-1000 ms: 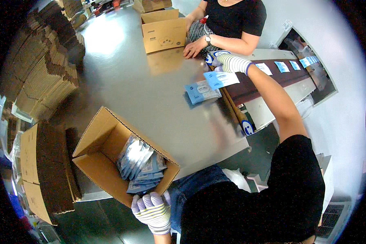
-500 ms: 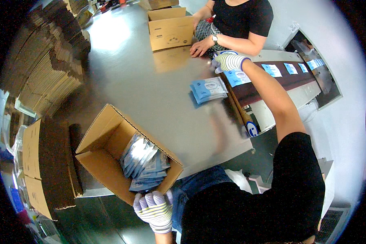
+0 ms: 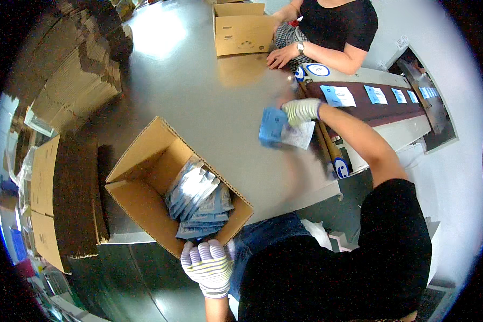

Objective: The person picks up groups of small blue packets from a conveyor belt and places them into cardboard boxes on a metal table.

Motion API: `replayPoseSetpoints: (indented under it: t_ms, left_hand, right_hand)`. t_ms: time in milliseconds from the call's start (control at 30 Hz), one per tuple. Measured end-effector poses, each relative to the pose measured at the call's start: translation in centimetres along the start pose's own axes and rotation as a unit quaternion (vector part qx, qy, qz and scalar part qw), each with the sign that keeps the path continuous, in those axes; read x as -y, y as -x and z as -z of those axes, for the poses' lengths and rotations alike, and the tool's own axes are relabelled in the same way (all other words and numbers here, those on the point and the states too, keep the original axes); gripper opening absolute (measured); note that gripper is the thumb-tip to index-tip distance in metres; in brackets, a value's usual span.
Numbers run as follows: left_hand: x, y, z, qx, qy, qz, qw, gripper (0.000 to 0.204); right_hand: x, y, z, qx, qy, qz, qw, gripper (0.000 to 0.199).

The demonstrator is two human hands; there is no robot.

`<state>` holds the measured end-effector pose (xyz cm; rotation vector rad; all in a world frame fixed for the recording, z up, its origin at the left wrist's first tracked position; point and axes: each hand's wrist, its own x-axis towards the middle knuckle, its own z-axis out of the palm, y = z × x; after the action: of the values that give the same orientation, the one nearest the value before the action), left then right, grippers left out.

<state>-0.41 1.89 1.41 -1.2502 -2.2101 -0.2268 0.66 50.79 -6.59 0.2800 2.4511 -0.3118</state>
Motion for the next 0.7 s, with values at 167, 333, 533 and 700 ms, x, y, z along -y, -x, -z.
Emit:
replayPoseSetpoints:
  t_ms: [167,333,533,700]
  left_hand:
    - [0.0,-0.2,0.1,0.016,0.029,0.011,0.999,0.028]
    - [0.6,-0.1,0.3,0.003,0.048,0.007,0.999,0.028]
    - [0.2,0.0,0.1,0.010,0.039,0.012,0.999,0.024]
    - [0.2,0.0,0.7,0.004,0.055,0.012,0.998,0.023]
  right_hand:
    - [13.5,8.2,-5.8,-0.196,0.034,-0.051,0.979,0.075]
    - [15.1,10.8,-1.5,-0.219,-0.144,0.023,0.965,0.078]
    - [23.5,13.9,7.7,-0.350,-0.186,0.352,0.848,0.072]
    - [33.4,10.1,12.1,-0.305,0.014,0.388,0.870,0.073]
